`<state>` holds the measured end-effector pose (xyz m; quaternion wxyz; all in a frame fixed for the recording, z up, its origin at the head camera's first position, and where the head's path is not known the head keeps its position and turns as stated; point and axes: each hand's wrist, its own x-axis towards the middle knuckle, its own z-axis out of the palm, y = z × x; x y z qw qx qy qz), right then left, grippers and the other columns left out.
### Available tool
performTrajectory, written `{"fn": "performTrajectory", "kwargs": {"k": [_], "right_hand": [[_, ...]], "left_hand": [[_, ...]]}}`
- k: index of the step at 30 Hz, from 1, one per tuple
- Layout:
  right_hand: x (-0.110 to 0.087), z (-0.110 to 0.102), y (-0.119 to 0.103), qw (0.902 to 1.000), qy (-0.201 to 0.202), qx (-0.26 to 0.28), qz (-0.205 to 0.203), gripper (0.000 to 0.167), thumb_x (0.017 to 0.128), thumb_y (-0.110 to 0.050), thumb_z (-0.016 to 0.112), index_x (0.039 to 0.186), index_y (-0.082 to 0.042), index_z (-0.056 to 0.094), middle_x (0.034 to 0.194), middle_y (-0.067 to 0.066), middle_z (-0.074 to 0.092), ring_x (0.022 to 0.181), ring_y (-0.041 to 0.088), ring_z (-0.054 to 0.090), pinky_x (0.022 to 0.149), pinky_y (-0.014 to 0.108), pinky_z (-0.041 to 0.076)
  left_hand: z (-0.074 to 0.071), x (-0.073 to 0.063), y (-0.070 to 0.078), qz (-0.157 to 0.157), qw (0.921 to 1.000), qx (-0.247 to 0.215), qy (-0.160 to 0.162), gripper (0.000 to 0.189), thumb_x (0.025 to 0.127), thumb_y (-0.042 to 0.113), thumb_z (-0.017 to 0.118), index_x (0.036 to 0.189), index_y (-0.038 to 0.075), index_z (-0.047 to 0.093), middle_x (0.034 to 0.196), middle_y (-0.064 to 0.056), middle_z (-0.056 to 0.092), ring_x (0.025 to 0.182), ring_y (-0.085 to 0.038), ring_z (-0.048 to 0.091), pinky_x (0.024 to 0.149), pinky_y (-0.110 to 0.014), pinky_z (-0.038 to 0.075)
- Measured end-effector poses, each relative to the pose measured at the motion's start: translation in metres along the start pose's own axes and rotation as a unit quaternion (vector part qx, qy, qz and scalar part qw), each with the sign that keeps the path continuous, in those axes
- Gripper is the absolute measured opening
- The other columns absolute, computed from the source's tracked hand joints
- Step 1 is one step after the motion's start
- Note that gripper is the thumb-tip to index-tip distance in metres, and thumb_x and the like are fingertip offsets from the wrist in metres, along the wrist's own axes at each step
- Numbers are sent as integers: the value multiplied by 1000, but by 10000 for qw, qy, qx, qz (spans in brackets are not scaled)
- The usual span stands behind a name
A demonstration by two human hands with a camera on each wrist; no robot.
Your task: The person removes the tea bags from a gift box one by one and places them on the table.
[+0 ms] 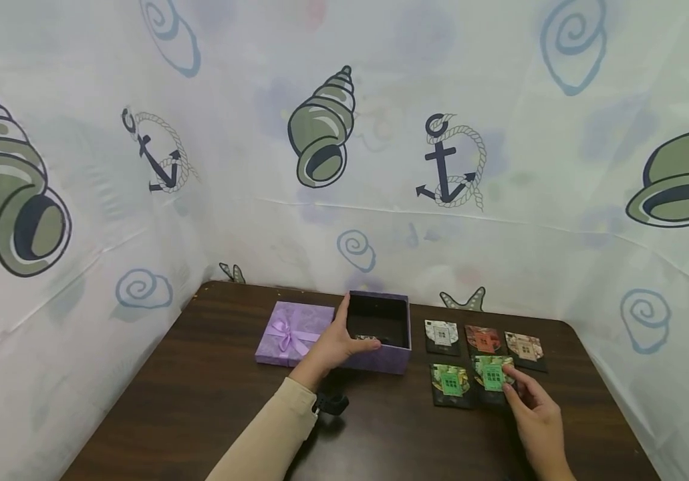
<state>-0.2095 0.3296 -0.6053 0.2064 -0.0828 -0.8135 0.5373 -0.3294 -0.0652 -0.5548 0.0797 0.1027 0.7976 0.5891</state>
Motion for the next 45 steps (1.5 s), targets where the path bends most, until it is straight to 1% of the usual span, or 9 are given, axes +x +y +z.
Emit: {"fn": "performTrajectory", "kwargs": {"k": [4, 10, 16, 20, 27, 31, 33, 38, 45], "right_hand": [[0, -12, 4, 9988, 41, -423, 229, 42, 107, -31, 73, 146, -17, 71, 132, -19, 72, 104, -3, 57, 78, 10, 49], [3, -12, 12, 9967, -276, -727, 249, 39, 107, -32, 74, 143, -18, 73, 112, -3, 69, 90, 2, 58, 70, 20, 50], [4, -9, 16, 9950, -414, -897, 163, 35, 106, -30, 75, 139, -16, 75, 108, 3, 64, 84, 5, 54, 65, 23, 46], [5, -9, 16, 9939, -451, -985, 217, 37, 107, -33, 74, 139, -16, 75, 110, 4, 65, 85, 4, 54, 64, 25, 45], [7, -10, 17, 9895, -411, -1382, 143, 35, 107, -32, 74, 138, -17, 76, 111, 3, 67, 88, 2, 54, 67, 23, 44], [7, -8, 18, 9876, -489, -1490, 38, 36, 107, -34, 74, 138, -17, 75, 113, 4, 69, 93, 1, 54, 73, 19, 44], [7, -7, 18, 9873, -504, -1507, 5, 37, 106, -34, 74, 139, -16, 75, 114, 5, 70, 95, 0, 54, 75, 16, 43], [6, -8, 17, 9864, -517, -1563, 10, 37, 107, -33, 74, 139, -14, 75, 118, 7, 71, 98, -1, 53, 78, 12, 41], [8, -8, 15, 9861, -567, -1563, -15, 35, 107, -29, 73, 139, -14, 75, 115, 6, 69, 94, 0, 52, 73, 19, 43]], "left_hand": [[2, 2, 1, 41, 10000, 21, -10, 143, 78, 45, 100, 176, 38, -3, 183, -17, 16, 163, -46, 32, 129, -69, 30], [-1, 3, -1, 66, 9999, -70, -108, 143, 77, 42, 101, 178, 30, 0, 185, -15, 10, 166, -47, 24, 129, -72, 27], [-1, 1, -3, 68, 9994, -250, -216, 137, 80, 36, 101, 177, 29, 4, 185, -12, 4, 168, -47, 15, 129, -73, 26], [2, -1, -2, 126, 9998, -161, -23, 135, 79, 39, 101, 177, 30, 8, 184, -13, 11, 166, -47, 24, 127, -72, 30], [11, -10, -2, 41, 9992, 2, 392, 134, 77, 49, 100, 173, 52, 7, 184, -6, 20, 164, -44, 31, 126, -72, 32], [12, -13, -7, 73, 9985, -263, 466, 128, 80, 45, 99, 170, 58, 8, 185, -2, 15, 146, -43, 58, 126, -72, 32], [12, -13, -10, 139, 9982, -336, 471, 126, 82, 45, 98, 170, 58, 9, 185, -1, 13, 145, -42, 59, 127, -72, 31], [14, -13, -18, 282, 9972, -541, 437, 123, 82, 48, 97, 168, 61, 10, 185, 5, 11, 170, -37, 18, 130, -73, 22], [14, -14, -16, 253, 9959, -769, 410, 119, 84, 45, 96, 167, 62, 13, 184, 6, 11, 171, -34, 10, 132, -72, 17]]}}
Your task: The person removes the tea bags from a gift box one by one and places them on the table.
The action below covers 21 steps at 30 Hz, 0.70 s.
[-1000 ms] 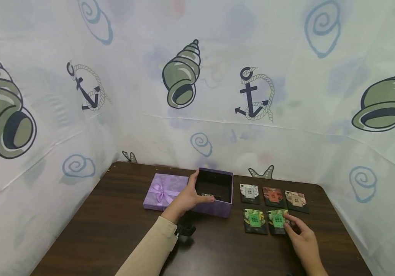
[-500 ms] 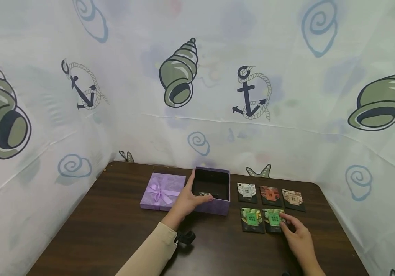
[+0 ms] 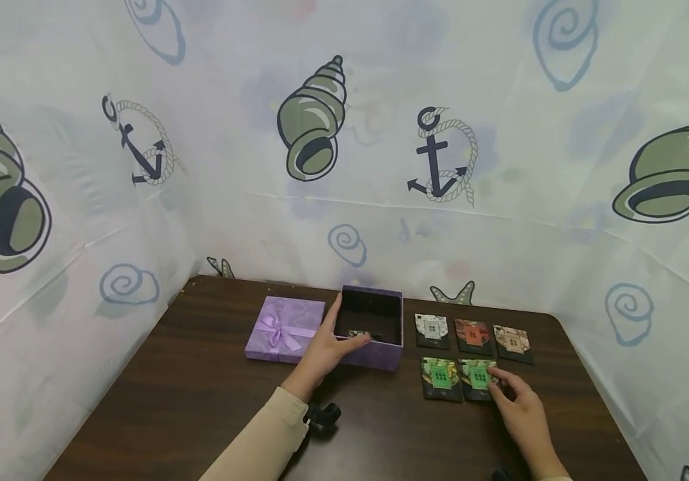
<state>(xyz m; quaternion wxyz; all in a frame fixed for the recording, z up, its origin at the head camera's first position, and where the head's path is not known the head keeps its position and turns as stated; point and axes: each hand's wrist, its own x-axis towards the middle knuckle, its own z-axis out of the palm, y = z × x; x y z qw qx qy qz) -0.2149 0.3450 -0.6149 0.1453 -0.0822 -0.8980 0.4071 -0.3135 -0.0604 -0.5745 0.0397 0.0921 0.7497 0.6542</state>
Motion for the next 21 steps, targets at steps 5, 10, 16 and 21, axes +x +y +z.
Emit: {"fn": "performTrajectory", "kwargs": {"k": [5, 10, 16, 21], "right_hand": [[0, 0, 0, 10000, -27, -31, 31, 36, 107, -28, 74, 140, -14, 74, 115, 7, 70, 95, 0, 52, 74, 19, 43], [1, 1, -1, 10000, -3, -68, -9, 35, 106, -26, 74, 139, -13, 75, 114, 7, 70, 93, 1, 53, 73, 20, 43], [1, 0, -2, 9992, 89, -287, -269, 35, 104, -19, 78, 137, -10, 76, 116, 9, 71, 97, 7, 55, 80, 13, 40], [2, 1, -1, 9972, 120, -584, -452, 36, 99, -11, 82, 134, -6, 77, 117, 15, 67, 102, 20, 57, 81, 22, 41]], "left_hand": [[0, 2, 0, 73, 9999, 82, 96, 120, 82, 44, 97, 170, 56, 16, 184, 4, 15, 171, -34, 12, 133, -70, 17], [0, 3, 0, 114, 9996, 179, 187, 121, 82, 43, 98, 173, 49, 19, 184, 1, 18, 170, -35, 16, 133, -70, 19], [0, 5, 1, 168, 9994, 195, 247, 117, 83, 43, 97, 174, 40, 24, 184, -2, 21, 170, -38, 18, 132, -71, 22], [0, 4, 3, 179, 9993, 101, 296, 113, 84, 44, 96, 174, 37, 27, 183, -1, 21, 171, -36, 15, 133, -68, 20]]}}
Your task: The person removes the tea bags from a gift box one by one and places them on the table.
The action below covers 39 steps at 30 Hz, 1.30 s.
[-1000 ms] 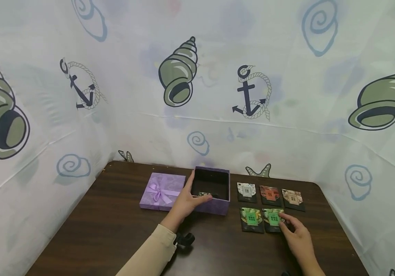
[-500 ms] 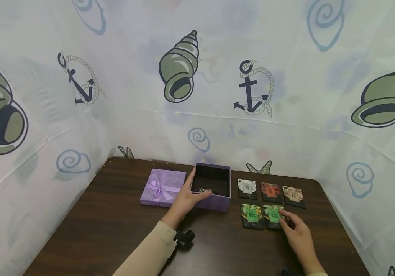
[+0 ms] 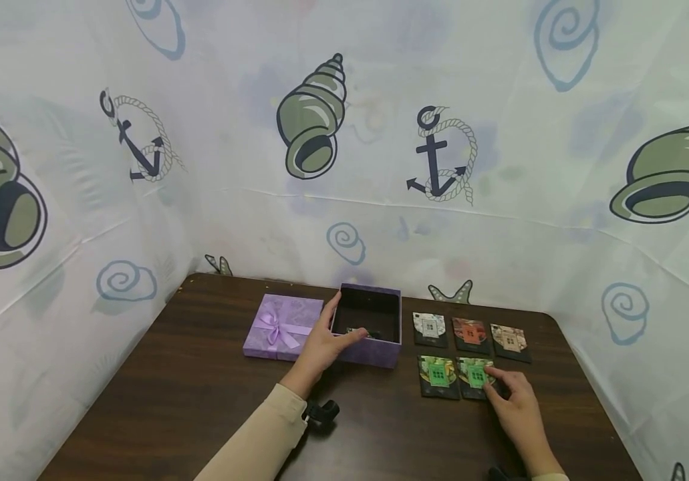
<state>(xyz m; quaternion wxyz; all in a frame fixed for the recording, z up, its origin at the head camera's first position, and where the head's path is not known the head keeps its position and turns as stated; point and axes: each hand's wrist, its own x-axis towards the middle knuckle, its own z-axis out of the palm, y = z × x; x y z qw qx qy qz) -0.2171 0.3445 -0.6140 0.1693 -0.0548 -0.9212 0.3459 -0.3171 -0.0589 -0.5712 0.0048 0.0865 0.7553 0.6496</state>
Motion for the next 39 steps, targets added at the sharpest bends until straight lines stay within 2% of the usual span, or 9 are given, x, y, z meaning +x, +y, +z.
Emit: {"fn": "performTrajectory", "kwargs": {"k": [5, 9, 15, 17, 20, 25, 32, 37, 39], "right_hand": [[1, 3, 1, 9999, -41, -68, -97, 33, 96, -5, 83, 129, -3, 79, 123, 19, 63, 110, 29, 56, 84, 28, 42], [0, 3, 2, 9999, -21, -102, -119, 32, 95, -4, 83, 127, -4, 80, 126, 19, 61, 112, 30, 56, 84, 25, 45], [0, 5, 2, 9998, 108, -99, -149, 32, 94, -5, 83, 126, -3, 80, 123, 17, 62, 107, 25, 55, 81, 18, 44], [0, 6, 2, 9997, 155, -113, -148, 32, 95, -4, 83, 126, -4, 80, 123, 17, 62, 106, 23, 54, 81, 16, 43], [-1, 6, 2, 9997, 200, -92, -98, 32, 95, -4, 83, 127, -4, 80, 122, 16, 62, 105, 21, 52, 81, 12, 40], [-2, 5, 0, 9997, 216, -80, -97, 32, 94, -3, 83, 127, -2, 79, 121, 17, 62, 105, 25, 54, 80, 11, 37], [-1, 5, -5, 9998, 125, 30, 130, 34, 99, -8, 81, 132, -4, 77, 122, 16, 59, 108, 27, 56, 79, 20, 42], [0, -2, -9, 9978, -71, 402, 523, 38, 105, -17, 75, 141, -5, 71, 131, 16, 57, 111, 15, 52, 79, 16, 46], [1, -9, -17, 9972, -66, 547, 505, 38, 107, -20, 73, 142, -6, 70, 133, 15, 57, 108, 6, 50, 78, 14, 46]], "left_hand": [[-1, -2, 0, -31, 9998, -97, -176, 111, 90, 41, 92, 173, 48, 19, 184, 5, 15, 172, -34, 10, 134, -69, 15], [-1, -3, 2, -105, 9994, -113, -294, 107, 93, 41, 89, 170, 55, 16, 184, 11, 12, 172, -33, 8, 134, -70, 12], [-1, -3, 1, -72, 9997, 51, -218, 113, 90, 47, 91, 174, 46, 16, 184, 8, 15, 170, -36, 15, 133, -71, 17], [0, -3, 0, -38, 9997, 92, -232, 115, 89, 49, 91, 175, 43, 16, 184, 5, 15, 168, -39, 25, 131, -71, 21], [1, -1, -4, -26, 9996, 134, -241, 116, 87, 53, 91, 175, 44, 16, 185, 4, 15, 166, -39, 28, 130, -71, 24], [2, 0, -8, -79, 9997, 73, -198, 117, 85, 54, 92, 174, 47, 17, 184, 4, 16, 170, -37, 18, 131, -72, 21], [0, 1, -9, -164, 9992, -295, -232, 115, 87, 47, 93, 173, 50, 18, 185, 3, 11, 171, -36, 9, 131, -73, 18], [2, 1, -11, -177, 9988, -380, -242, 113, 88, 44, 93, 173, 51, 18, 185, 1, 11, 171, -36, 8, 132, -73, 16], [4, 1, -11, -182, 9987, -395, -255, 112, 90, 42, 92, 173, 50, 18, 185, 0, 10, 171, -37, 8, 131, -73, 16]]}}
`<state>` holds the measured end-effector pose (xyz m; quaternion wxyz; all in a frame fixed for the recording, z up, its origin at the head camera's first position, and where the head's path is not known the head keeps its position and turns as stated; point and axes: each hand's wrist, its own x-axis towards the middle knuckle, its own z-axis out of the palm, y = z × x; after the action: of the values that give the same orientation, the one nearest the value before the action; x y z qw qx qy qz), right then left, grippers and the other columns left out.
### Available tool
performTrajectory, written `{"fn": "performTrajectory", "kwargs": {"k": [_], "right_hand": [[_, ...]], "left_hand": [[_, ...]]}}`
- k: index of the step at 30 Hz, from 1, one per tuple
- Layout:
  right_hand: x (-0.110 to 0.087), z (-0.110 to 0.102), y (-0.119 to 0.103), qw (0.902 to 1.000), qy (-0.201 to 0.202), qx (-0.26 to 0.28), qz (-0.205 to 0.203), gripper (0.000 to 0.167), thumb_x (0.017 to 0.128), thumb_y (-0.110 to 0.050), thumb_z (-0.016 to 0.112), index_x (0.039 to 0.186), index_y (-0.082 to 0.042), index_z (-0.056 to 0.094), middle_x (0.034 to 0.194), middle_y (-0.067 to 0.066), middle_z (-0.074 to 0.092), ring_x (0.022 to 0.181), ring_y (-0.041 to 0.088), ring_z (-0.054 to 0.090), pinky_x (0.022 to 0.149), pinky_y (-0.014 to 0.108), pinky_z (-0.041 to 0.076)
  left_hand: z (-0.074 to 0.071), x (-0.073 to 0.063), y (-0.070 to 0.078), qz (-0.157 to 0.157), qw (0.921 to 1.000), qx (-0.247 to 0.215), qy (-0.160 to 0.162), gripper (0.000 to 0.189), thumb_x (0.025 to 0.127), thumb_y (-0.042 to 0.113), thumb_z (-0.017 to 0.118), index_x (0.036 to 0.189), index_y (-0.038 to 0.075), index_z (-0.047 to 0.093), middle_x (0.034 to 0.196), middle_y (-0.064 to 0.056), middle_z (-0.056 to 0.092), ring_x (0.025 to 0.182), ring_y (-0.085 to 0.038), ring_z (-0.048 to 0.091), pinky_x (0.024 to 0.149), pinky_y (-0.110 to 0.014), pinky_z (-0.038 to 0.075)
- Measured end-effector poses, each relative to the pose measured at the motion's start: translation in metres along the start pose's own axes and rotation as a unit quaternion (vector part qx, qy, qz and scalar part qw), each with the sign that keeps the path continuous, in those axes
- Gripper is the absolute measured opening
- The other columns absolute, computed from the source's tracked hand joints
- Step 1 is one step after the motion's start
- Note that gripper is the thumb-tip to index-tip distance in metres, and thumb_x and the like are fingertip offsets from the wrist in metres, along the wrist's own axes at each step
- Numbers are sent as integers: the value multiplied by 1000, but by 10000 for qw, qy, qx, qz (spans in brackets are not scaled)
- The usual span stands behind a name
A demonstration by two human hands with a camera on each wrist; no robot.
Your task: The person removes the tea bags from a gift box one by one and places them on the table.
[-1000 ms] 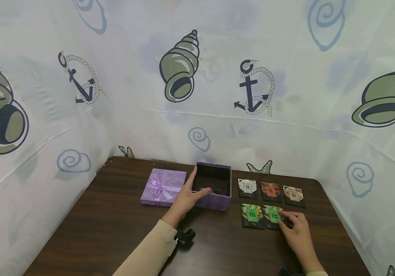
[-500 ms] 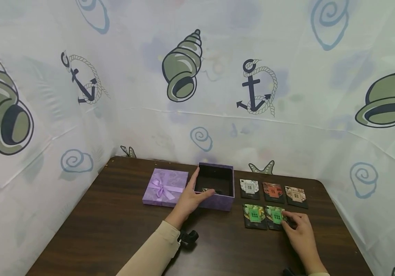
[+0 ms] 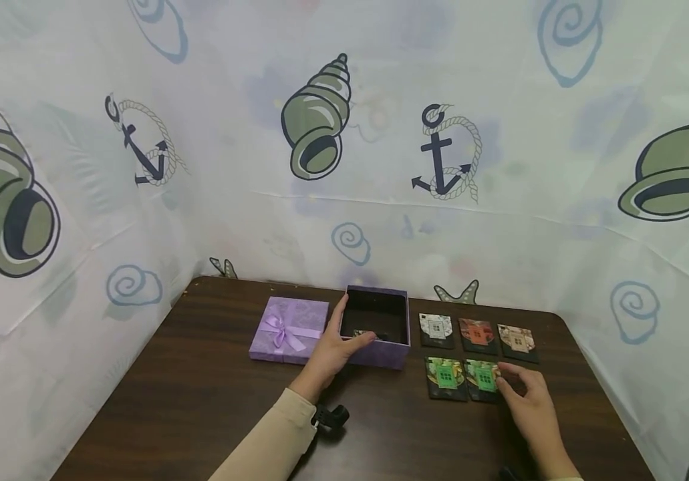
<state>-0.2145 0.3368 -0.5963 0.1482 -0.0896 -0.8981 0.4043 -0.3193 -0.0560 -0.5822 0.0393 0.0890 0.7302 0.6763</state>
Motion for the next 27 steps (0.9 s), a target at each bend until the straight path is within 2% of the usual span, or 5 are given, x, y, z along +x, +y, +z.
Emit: {"fn": "performTrajectory", "kwargs": {"k": [2, 6, 11, 19, 27], "right_hand": [[0, -5, -13, 9997, 41, 143, -216, 36, 108, -19, 71, 141, -4, 69, 133, 15, 57, 107, 1, 53, 79, 11, 47], [3, -12, -46, 9942, 129, 160, -1058, 32, 107, -14, 72, 137, -4, 70, 128, 14, 60, 105, -9, 50, 84, 6, 45], [10, -13, -94, 9854, -117, 217, -1687, 32, 108, -17, 72, 139, -8, 69, 128, 12, 66, 109, 3, 54, 88, 13, 44], [21, 1, -150, 9786, -1182, 816, -1476, 37, 112, -30, 64, 144, -11, 64, 142, 11, 62, 126, 27, 62, 100, 28, 53], [43, 30, -178, 9575, -2234, 1296, -1281, 41, 110, -37, 68, 145, -16, 64, 146, 12, 67, 137, 35, 63, 112, 59, 53]], "left_hand": [[2, -1, 0, -43, 10000, -45, -21, 111, 90, 39, 92, 173, 50, 18, 185, 0, 10, 171, -37, 8, 131, -73, 17], [3, 0, 0, -56, 10000, 59, -12, 110, 91, 37, 91, 173, 50, 18, 185, -1, 11, 170, -39, 10, 131, -74, 19], [2, 0, -1, -42, 9998, 177, 77, 112, 88, 43, 93, 174, 46, 19, 185, -2, 14, 170, -40, 14, 130, -75, 20], [1, 3, -1, -82, 9997, 229, 36, 114, 86, 50, 93, 172, 53, 18, 185, -3, 13, 170, -42, 13, 130, -76, 18], [0, 2, -1, -104, 9997, 211, 110, 113, 86, 49, 93, 172, 52, 21, 185, -3, 15, 169, -42, 16, 130, -76, 18]]}}
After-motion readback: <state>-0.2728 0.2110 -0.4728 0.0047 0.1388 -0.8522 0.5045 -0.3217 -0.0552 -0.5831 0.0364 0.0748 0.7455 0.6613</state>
